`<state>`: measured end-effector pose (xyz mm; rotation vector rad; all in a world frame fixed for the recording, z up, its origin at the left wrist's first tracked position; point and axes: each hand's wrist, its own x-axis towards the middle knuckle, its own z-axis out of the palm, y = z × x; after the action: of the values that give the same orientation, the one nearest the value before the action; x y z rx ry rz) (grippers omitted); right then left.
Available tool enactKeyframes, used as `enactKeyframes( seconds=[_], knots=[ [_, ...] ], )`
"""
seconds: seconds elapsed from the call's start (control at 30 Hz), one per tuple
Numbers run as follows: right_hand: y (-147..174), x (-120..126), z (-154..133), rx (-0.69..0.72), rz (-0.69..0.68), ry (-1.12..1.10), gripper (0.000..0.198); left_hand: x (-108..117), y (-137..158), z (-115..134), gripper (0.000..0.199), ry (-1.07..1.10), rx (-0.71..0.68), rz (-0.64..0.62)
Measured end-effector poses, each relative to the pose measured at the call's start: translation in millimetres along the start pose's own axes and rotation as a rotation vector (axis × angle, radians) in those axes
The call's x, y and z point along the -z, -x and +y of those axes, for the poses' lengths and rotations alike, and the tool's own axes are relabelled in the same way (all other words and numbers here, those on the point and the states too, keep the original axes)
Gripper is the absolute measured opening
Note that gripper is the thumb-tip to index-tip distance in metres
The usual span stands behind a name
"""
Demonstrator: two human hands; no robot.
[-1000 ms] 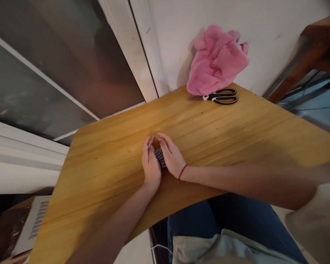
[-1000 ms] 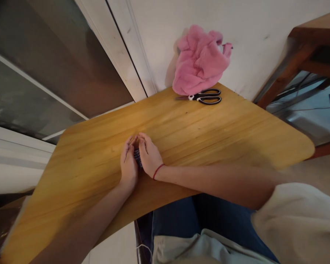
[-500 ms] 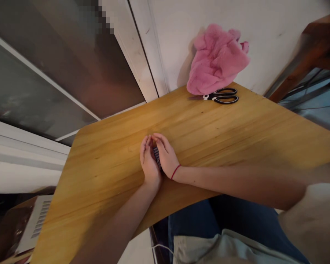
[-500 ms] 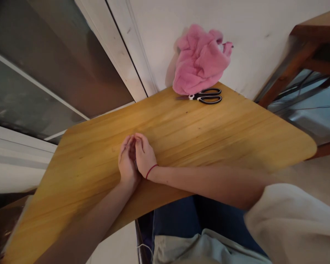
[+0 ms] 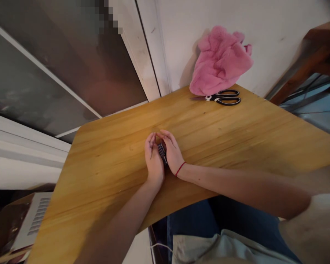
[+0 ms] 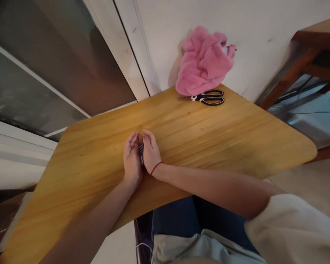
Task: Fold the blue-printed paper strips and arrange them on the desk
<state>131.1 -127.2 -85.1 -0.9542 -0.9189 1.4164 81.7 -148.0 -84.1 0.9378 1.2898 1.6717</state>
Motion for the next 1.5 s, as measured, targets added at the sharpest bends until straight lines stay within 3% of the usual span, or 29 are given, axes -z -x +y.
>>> enactKeyframes(
  seconds=[0.4, 0.7, 0.93, 1.13, 1.5],
  knots=[
    [-13, -1, 2, -0.126, 0.031, -0.203, 0.031, -10, -1, 16, 0.033, 0.274, 0.153, 0.148],
    [-14, 2, 10, -0.057, -0.014, -0.073, 0.039, -11, -5, 16, 0.028, 0.349, 0.177, 0.194],
    [-18, -5, 5, -0.165, 0.082, -0.306, 0.024, -9, -15, 22, 0.027, 0.407, 0.300, 0.207],
    [-19, -12, -2, -0.174, 0.112, -0.402, 0.020, -9, -23, 28, 0.029, 0.468, 0.416, 0.245],
    [-28, 0, -15, -0.272, 0.152, -0.733, 0.009, -37, -22, 44, 0.029, 0.543, 0.400, 0.316]
  ],
)
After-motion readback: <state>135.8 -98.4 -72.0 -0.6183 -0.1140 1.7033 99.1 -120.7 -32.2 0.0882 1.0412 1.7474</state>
